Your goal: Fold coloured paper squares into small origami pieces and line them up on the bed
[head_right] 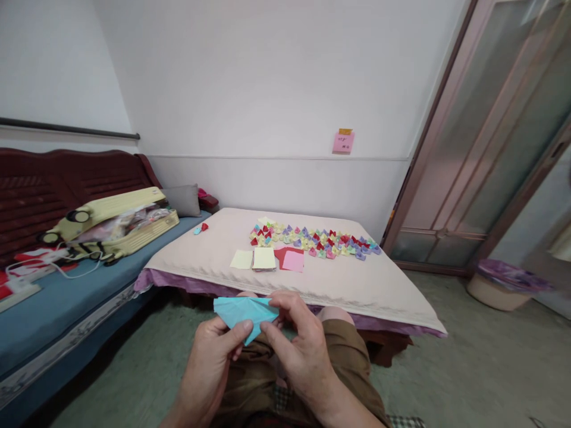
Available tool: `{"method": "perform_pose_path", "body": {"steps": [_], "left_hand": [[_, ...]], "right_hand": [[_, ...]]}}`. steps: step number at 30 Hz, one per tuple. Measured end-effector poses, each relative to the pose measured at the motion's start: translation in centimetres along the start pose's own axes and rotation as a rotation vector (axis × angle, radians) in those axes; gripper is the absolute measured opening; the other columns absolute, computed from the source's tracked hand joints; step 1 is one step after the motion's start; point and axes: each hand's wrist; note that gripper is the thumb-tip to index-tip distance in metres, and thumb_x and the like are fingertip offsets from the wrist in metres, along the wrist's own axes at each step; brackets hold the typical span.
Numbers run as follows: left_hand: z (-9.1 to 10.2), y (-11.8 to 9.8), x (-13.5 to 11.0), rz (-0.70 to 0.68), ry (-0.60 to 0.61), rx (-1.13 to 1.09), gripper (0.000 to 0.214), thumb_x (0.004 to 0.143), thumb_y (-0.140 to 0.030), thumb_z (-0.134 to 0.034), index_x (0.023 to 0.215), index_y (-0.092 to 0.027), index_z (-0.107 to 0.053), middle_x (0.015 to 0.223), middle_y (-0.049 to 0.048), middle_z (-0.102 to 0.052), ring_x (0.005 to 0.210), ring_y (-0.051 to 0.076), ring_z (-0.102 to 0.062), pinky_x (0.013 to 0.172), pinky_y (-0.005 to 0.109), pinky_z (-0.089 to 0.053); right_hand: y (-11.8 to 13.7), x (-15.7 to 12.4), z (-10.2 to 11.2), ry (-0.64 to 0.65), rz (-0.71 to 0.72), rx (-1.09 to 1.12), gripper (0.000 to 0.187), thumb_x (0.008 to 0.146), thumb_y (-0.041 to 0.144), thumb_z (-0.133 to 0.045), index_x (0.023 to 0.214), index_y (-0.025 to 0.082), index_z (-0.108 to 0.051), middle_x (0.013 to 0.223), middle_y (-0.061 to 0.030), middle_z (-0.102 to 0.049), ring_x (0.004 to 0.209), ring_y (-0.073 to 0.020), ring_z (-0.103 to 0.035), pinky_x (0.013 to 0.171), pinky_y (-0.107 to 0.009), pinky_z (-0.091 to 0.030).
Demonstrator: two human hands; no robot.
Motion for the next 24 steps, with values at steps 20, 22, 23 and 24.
{"method": "perform_pose_path", "body": {"steps": [20,22,23,24], "left_hand": [[0.0,-0.5,0.0,-0.023,0.043,-0.042,0.019,0.075,-0.030,-0.069,0.071,-0.012,-0.066,0.056,-0.0029,-0.051,0.047,0.006,-0.037,0.043,0.018,-0.027],[0.1,-1.0,0.0,-0.049,0.026,-0.068,0.014,0.075,-0.026,-0.068,0.079,-0.013,-0.066,0.060,-0.0031,-0.052,0.049,0.006,-0.037,0.043,0.017,-0.029],[0.1,-1.2,0.0,-0.060,0.017,-0.066,0.013,0.075,-0.023,-0.068,0.083,-0.013,-0.066,0.061,-0.0032,-0.053,0.050,0.006,-0.038,0.043,0.017,-0.029],[0.1,-1.3,0.0,-0.066,0.005,-0.057,0.015,0.075,-0.021,-0.068,0.087,-0.014,-0.065,0.062,-0.0033,-0.054,0.050,0.006,-0.039,0.043,0.016,-0.030]], "right_hand": [[0.1,0.7,0.1,0.115,-0.545,0.405,0.019,0.069,0.031,-0.076,0.076,0.018,-0.065,0.047,0.0054,-0.057,0.044,-0.0098,-0.049,0.045,-0.019,-0.037],[-0.2,0.6,0.2,0.116,-0.556,0.428,0.019,0.068,0.029,-0.076,0.078,0.018,-0.065,0.048,0.0056,-0.058,0.044,-0.0095,-0.050,0.045,-0.019,-0.037],[-0.3,0.5,0.2,0.119,-0.559,0.434,0.019,0.068,0.029,-0.076,0.079,0.018,-0.066,0.048,0.0056,-0.058,0.044,-0.0094,-0.050,0.045,-0.019,-0.036],[-0.4,0.5,0.2,0.119,-0.560,0.436,0.018,0.069,0.028,-0.076,0.080,0.018,-0.066,0.048,0.0055,-0.058,0.044,-0.0094,-0.050,0.046,-0.019,-0.036]]}}
Point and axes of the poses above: each hand's wrist, its own x-axis towards the middle knuckle, its own z-axis out of the back of the hand, y = z × x
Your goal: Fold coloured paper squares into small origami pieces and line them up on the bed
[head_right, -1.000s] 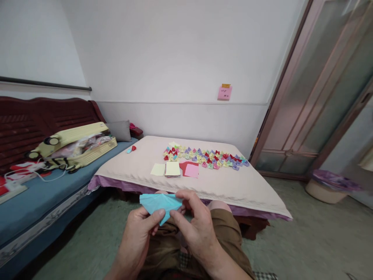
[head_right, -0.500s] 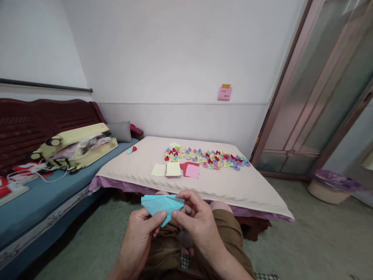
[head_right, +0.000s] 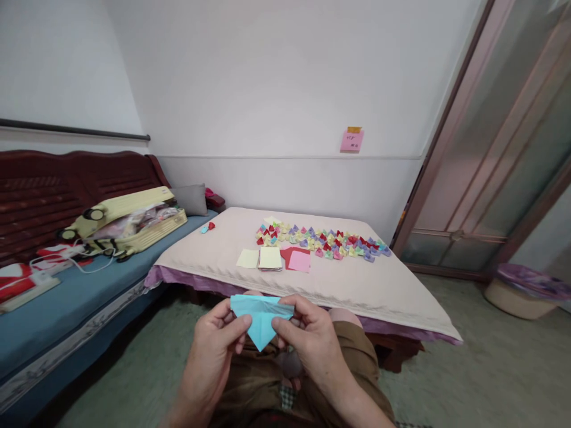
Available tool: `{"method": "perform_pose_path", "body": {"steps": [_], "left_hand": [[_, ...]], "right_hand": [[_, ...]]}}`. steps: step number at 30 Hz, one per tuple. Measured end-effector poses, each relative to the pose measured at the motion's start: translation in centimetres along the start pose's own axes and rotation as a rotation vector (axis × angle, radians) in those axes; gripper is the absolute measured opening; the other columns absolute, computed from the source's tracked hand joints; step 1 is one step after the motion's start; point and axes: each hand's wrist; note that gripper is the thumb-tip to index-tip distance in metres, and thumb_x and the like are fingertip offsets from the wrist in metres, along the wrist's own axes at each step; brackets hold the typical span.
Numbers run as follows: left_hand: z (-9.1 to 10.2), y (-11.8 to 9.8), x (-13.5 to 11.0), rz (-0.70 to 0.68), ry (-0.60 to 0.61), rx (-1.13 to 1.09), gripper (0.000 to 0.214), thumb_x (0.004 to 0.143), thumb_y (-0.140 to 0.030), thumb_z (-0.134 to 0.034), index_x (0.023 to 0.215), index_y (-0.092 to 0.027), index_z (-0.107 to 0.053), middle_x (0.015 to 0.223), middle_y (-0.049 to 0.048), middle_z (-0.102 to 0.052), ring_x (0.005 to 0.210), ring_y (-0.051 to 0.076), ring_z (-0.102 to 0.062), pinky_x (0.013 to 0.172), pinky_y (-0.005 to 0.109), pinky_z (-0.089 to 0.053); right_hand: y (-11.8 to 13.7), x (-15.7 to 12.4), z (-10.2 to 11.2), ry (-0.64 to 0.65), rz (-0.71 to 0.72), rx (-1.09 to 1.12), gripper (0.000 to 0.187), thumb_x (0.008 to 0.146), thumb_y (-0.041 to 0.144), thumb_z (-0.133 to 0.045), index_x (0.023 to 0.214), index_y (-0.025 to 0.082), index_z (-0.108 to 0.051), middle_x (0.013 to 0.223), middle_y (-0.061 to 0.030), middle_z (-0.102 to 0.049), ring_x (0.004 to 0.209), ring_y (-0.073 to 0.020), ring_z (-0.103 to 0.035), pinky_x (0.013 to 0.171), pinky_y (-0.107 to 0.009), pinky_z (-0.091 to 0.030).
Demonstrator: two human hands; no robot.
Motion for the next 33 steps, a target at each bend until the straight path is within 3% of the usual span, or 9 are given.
{"method": "perform_pose_path", "body": {"steps": [6,9,13,19,21,23,25,33], "left_hand": [[0.3,-0.4,-0.1,-0.073,-0.046,0.101,0.039,0.077,-0.020,-0.065,0.115,-0.020,-0.054,0.065,-0.0048,-0.060,0.047,0.007,-0.047,0.044,0.017,-0.039],[0.8,-0.5,0.0,-0.167,0.009,0.188,0.026,0.079,-0.020,-0.062,0.105,-0.020,-0.062,0.071,-0.0020,-0.065,0.050,0.009,-0.054,0.048,0.019,-0.045],[1.7,-0.5,0.1,-0.275,0.103,0.271,0.014,0.082,-0.020,-0.057,0.084,-0.019,-0.071,0.058,-0.0019,-0.064,0.052,0.011,-0.059,0.052,0.019,-0.047],[2.0,-0.6,0.0,-0.225,0.131,0.281,0.012,0.078,-0.019,-0.059,0.080,-0.018,-0.070,0.064,0.0001,-0.064,0.059,0.013,-0.059,0.055,0.021,-0.045],[1.9,-0.6,0.1,-0.248,0.103,0.342,0.010,0.077,-0.022,-0.061,0.074,-0.017,-0.069,0.063,-0.0002,-0.060,0.060,0.013,-0.055,0.056,0.022,-0.042],[1.8,-0.6,0.3,-0.262,0.053,0.405,0.011,0.075,-0.023,-0.065,0.067,-0.016,-0.067,0.063,-0.0011,-0.055,0.059,0.012,-0.050,0.056,0.021,-0.038],[1.7,-0.5,0.4,-0.254,0.015,0.413,0.005,0.073,-0.021,-0.067,0.071,-0.017,-0.067,0.065,-0.0019,-0.055,0.059,0.011,-0.046,0.056,0.021,-0.036],[1.9,0.7,0.6,-0.177,0.032,0.377,0.014,0.074,-0.022,-0.067,0.088,-0.020,-0.070,0.081,0.0003,-0.064,0.065,0.012,-0.050,0.060,0.022,-0.038]], "right_hand": [[0.1,0.1,0.2,0.001,0.036,-0.014,0.004,0.072,0.021,-0.071,0.075,0.020,-0.073,0.048,0.0043,-0.059,0.047,-0.0103,-0.052,0.049,-0.020,-0.040],[0.2,0.1,0.7,0.027,0.089,-0.017,0.009,0.070,0.015,-0.068,0.071,0.021,-0.075,0.056,0.0027,-0.062,0.050,-0.0106,-0.056,0.052,-0.020,-0.043],[0.1,0.1,1.4,0.058,0.112,-0.049,0.011,0.074,0.015,-0.066,0.071,0.021,-0.075,0.058,0.0023,-0.063,0.054,-0.0107,-0.058,0.056,-0.020,-0.045],[0.5,0.1,1.7,0.094,0.119,-0.167,0.009,0.073,0.013,-0.065,0.075,0.020,-0.071,0.064,0.0016,-0.064,0.060,-0.0127,-0.060,0.058,-0.021,-0.044],[0.7,0.2,1.7,0.108,0.148,-0.229,0.006,0.078,0.020,-0.065,0.076,0.019,-0.071,0.066,0.0004,-0.064,0.061,-0.0137,-0.059,0.059,-0.023,-0.044],[0.8,0.2,1.6,0.113,0.191,-0.275,0.017,0.083,0.028,-0.061,0.071,0.018,-0.069,0.063,-0.0001,-0.063,0.061,-0.0140,-0.058,0.060,-0.024,-0.043],[0.9,0.3,1.4,0.108,0.221,-0.310,0.023,0.084,0.031,-0.061,0.066,0.018,-0.067,0.060,0.0003,-0.060,0.059,-0.0137,-0.055,0.059,-0.024,-0.042],[0.7,0.3,1.2,0.058,0.265,-0.262,0.005,0.076,0.024,-0.068,0.075,0.020,-0.070,0.066,0.0009,-0.061,0.061,-0.0137,-0.055,0.056,-0.023,-0.043]]}}
Point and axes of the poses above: each hand's wrist, its own x-axis towards the middle knuckle, its own z-axis out of the back of the hand, y = z × x
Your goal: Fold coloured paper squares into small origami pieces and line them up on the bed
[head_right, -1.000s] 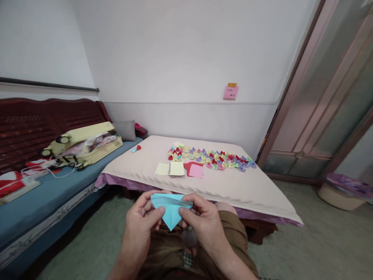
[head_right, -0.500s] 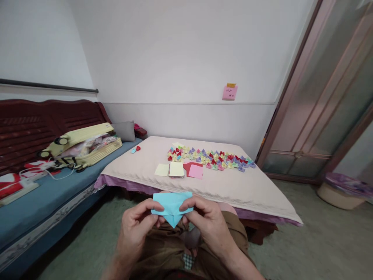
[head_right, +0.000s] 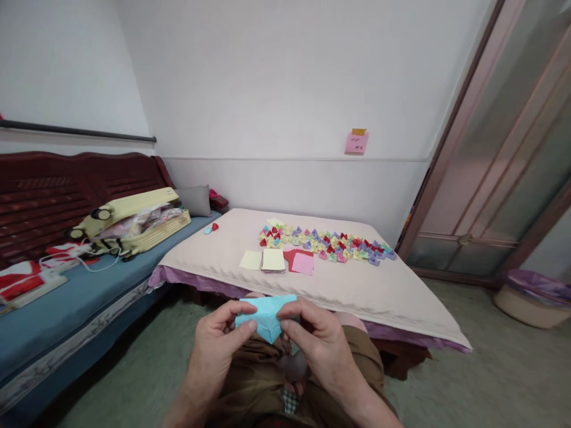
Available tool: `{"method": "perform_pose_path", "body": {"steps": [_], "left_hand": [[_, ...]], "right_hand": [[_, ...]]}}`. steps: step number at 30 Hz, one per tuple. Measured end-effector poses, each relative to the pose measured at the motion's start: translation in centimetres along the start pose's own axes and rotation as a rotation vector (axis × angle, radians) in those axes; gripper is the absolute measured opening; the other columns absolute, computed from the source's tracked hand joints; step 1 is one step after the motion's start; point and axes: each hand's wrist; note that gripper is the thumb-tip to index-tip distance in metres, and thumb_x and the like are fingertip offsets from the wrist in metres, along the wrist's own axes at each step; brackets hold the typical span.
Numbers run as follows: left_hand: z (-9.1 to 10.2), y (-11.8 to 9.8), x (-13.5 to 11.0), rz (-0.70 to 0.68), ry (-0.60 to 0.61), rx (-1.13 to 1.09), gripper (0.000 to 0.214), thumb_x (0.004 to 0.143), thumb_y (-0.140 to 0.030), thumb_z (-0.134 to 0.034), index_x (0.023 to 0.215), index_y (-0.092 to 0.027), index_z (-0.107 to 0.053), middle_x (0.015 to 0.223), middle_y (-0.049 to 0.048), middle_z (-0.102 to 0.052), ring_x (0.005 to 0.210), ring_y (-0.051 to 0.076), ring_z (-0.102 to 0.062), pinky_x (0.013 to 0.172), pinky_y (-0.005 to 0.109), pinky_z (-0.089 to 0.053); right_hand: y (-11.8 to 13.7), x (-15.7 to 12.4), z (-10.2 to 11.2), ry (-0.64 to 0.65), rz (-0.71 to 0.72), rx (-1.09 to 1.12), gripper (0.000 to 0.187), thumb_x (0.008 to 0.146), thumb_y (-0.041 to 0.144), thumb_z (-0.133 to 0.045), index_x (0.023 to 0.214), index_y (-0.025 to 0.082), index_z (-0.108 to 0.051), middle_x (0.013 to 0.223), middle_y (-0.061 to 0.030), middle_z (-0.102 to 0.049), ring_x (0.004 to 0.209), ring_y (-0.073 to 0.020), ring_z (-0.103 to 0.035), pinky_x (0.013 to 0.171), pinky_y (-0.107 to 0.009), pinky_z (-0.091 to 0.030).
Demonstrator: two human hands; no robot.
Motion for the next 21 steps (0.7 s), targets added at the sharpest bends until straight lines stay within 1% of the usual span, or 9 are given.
{"method": "perform_pose_path", "body": {"steps": [2,5,9,11,13,15,17,19,21], "left_hand": [[-0.1,0.1,-0.1,-0.002,-0.016,0.024,0.018,0.075,-0.023,-0.067,0.092,-0.021,-0.069,0.090,0.0018,-0.066,0.067,0.013,-0.052,0.060,0.023,-0.039],[-0.2,0.1,-0.2,-0.051,-0.063,0.143,0.018,0.078,-0.023,-0.064,0.095,-0.022,-0.069,0.091,0.0017,-0.068,0.066,0.013,-0.051,0.060,0.023,-0.039],[-0.5,-0.3,-0.3,-0.151,-0.103,0.285,0.015,0.080,-0.018,-0.060,0.092,-0.022,-0.069,0.084,0.0000,-0.067,0.064,0.013,-0.052,0.061,0.023,-0.039],[-0.6,-0.6,-0.3,-0.200,-0.099,0.331,0.012,0.081,-0.015,-0.058,0.086,-0.021,-0.068,0.079,-0.0006,-0.065,0.067,0.013,-0.054,0.063,0.023,-0.040],[-0.6,-0.9,-0.2,-0.246,-0.098,0.363,0.011,0.081,-0.014,-0.058,0.078,-0.020,-0.065,0.078,-0.0002,-0.062,0.071,0.014,-0.055,0.064,0.023,-0.040],[-0.4,-1.1,-0.1,-0.265,-0.105,0.363,0.011,0.081,-0.013,-0.058,0.074,-0.019,-0.064,0.087,0.0021,-0.062,0.079,0.015,-0.057,0.067,0.023,-0.041],[-0.1,-1.3,0.1,-0.253,-0.095,0.330,0.011,0.079,-0.014,-0.060,0.072,-0.019,-0.065,0.099,0.0042,-0.062,0.091,0.017,-0.058,0.075,0.025,-0.042],[0.2,-1.3,0.3,-0.234,-0.058,0.278,0.009,0.078,-0.015,-0.062,0.070,-0.020,-0.065,0.103,0.0051,-0.062,0.099,0.020,-0.057,0.085,0.029,-0.041],[0.3,-1.3,0.5,-0.239,0.000,0.238,0.007,0.076,-0.016,-0.065,0.070,-0.020,-0.065,0.097,0.0048,-0.065,0.097,0.021,-0.057,0.086,0.030,-0.041]], "right_hand": [[-0.2,0.0,0.0,-0.031,-0.022,0.015,0.006,0.074,0.024,-0.069,0.079,0.021,-0.070,0.069,0.0012,-0.062,0.060,-0.0133,-0.056,0.055,-0.022,-0.044],[-0.5,0.2,0.1,-0.074,0.000,-0.050,0.011,0.073,0.023,-0.070,0.085,0.022,-0.071,0.077,-0.0002,-0.067,0.066,-0.0150,-0.060,0.058,-0.022,-0.047],[-0.8,0.3,-0.1,-0.076,0.159,-0.247,0.010,0.078,0.021,-0.066,0.086,0.023,-0.071,0.080,-0.0020,-0.070,0.072,-0.0167,-0.063,0.065,-0.023,-0.048],[-0.7,0.4,-0.1,-0.066,0.232,-0.307,0.007,0.080,0.021,-0.064,0.080,0.022,-0.070,0.076,-0.0024,-0.068,0.072,-0.0169,-0.062,0.066,-0.024,-0.047],[-0.6,0.5,0.0,-0.083,0.261,-0.333,0.006,0.079,0.021,-0.064,0.075,0.022,-0.068,0.083,-0.0042,-0.067,0.080,-0.0186,-0.063,0.070,-0.025,-0.047],[-0.6,0.6,0.3,-0.095,0.232,-0.324,0.007,0.077,0.023,-0.066,0.071,0.021,-0.067,0.094,-0.0059,-0.066,0.091,-0.0209,-0.062,0.078,-0.027,-0.046],[-0.6,0.8,0.7,-0.067,0.157,-0.273,0.010,0.077,0.026,-0.067,0.068,0.021,-0.066,0.097,-0.0060,-0.066,0.094,-0.0218,-0.061,0.079,-0.028,-0.045],[-0.7,0.8,1.1,-0.018,0.070,-0.194,0.013,0.078,0.030,-0.067,0.068,0.021,-0.065,0.090,-0.0048,-0.066,0.086,-0.0209,-0.061,0.074,-0.027,-0.046],[-0.8,0.8,1.2,0.019,-0.005,-0.124,0.015,0.078,0.033,-0.066,0.069,0.020,-0.066,0.079,-0.0031,-0.065,0.077,-0.0192,-0.059,0.067,-0.027,-0.045]]}}
Point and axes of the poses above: each hand's wrist, its own x-axis towards the middle knuckle, its own z-axis out of the back of the hand, y = z × x
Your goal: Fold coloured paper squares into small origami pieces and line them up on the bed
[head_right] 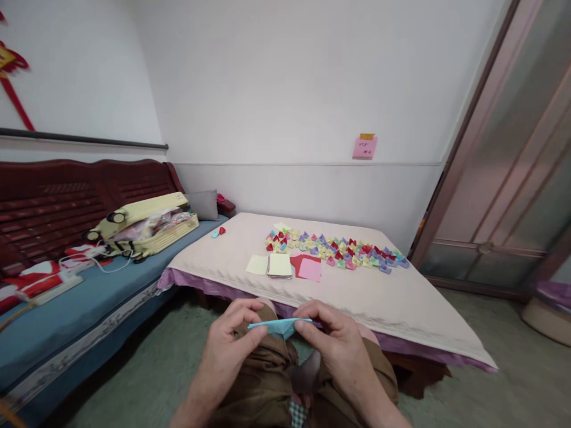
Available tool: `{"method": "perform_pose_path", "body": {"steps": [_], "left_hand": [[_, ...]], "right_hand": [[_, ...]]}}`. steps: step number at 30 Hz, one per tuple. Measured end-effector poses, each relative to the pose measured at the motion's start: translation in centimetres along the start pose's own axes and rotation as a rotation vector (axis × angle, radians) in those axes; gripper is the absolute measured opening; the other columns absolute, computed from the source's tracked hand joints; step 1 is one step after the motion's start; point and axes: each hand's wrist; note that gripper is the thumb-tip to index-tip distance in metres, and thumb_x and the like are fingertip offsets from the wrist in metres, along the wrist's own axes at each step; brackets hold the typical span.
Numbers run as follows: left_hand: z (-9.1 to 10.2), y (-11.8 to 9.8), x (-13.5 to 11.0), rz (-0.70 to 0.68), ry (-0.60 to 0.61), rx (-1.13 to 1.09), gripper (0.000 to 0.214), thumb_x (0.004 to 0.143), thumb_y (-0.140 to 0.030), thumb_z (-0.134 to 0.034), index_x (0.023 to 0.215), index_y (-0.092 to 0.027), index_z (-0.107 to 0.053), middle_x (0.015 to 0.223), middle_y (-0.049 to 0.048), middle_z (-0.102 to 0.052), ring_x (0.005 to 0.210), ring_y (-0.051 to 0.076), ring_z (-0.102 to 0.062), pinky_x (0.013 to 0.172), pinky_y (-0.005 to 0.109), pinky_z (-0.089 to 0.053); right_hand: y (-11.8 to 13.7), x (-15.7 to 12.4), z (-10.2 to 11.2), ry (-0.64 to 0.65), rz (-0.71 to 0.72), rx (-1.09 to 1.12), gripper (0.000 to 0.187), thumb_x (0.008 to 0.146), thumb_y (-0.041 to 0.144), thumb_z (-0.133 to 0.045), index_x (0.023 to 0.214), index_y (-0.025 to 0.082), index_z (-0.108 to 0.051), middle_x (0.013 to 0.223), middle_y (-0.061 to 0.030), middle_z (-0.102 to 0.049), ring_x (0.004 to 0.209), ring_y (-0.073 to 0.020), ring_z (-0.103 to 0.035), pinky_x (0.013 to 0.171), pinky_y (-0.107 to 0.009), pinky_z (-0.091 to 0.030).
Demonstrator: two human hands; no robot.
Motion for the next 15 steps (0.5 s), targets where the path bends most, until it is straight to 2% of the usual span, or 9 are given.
{"method": "perform_pose_path", "body": {"steps": [5,7,9,12,15], "left_hand": [[-0.4,-0.7,0.0,-0.014,0.136,0.020,0.003,0.075,-0.019,-0.069,0.074,-0.020,-0.071,0.075,0.0026,-0.065,0.082,0.020,-0.056,0.075,0.028,-0.041],[-0.6,-0.9,-0.1,0.048,0.151,0.002,0.008,0.076,-0.020,-0.067,0.070,-0.020,-0.071,0.071,0.0020,-0.064,0.077,0.019,-0.055,0.071,0.027,-0.040],[-0.7,-0.8,-0.2,0.168,0.157,-0.082,0.011,0.077,-0.022,-0.065,0.068,-0.018,-0.070,0.065,0.0004,-0.061,0.068,0.016,-0.052,0.063,0.025,-0.038],[-0.7,0.0,-0.2,0.343,0.121,-0.263,0.013,0.075,-0.026,-0.066,0.066,-0.017,-0.067,0.059,-0.0028,-0.053,0.058,0.011,-0.044,0.056,0.023,-0.034],[-0.7,0.8,0.0,0.404,0.010,-0.422,0.013,0.071,-0.027,-0.071,0.066,-0.016,-0.065,0.062,-0.0037,-0.052,0.059,0.010,-0.043,0.057,0.021,-0.034]], "right_hand": [[0.2,-0.2,-0.6,0.071,-0.098,0.076,0.018,0.075,0.034,-0.069,0.067,0.018,-0.066,0.067,-0.0014,-0.062,0.066,-0.0175,-0.054,0.060,-0.027,-0.041],[0.2,-0.1,-0.8,0.081,-0.124,0.117,0.019,0.073,0.034,-0.070,0.066,0.017,-0.066,0.066,-0.0012,-0.062,0.066,-0.0172,-0.054,0.060,-0.027,-0.040],[0.2,0.0,-0.8,0.078,-0.160,0.167,0.019,0.072,0.035,-0.071,0.067,0.017,-0.067,0.065,-0.0008,-0.061,0.065,-0.0165,-0.053,0.060,-0.026,-0.039],[-0.1,0.1,-0.7,0.079,-0.222,0.213,0.021,0.074,0.036,-0.069,0.067,0.016,-0.068,0.063,-0.0005,-0.060,0.063,-0.0153,-0.051,0.059,-0.026,-0.038],[-0.4,0.2,-0.6,0.056,-0.269,0.231,0.021,0.071,0.035,-0.072,0.064,0.015,-0.068,0.060,0.0002,-0.059,0.061,-0.0141,-0.048,0.058,-0.025,-0.036]]}}
Point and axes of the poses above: each hand's wrist, its own x-axis towards the middle knuckle, its own z-axis out of the back of the hand, y = z × x
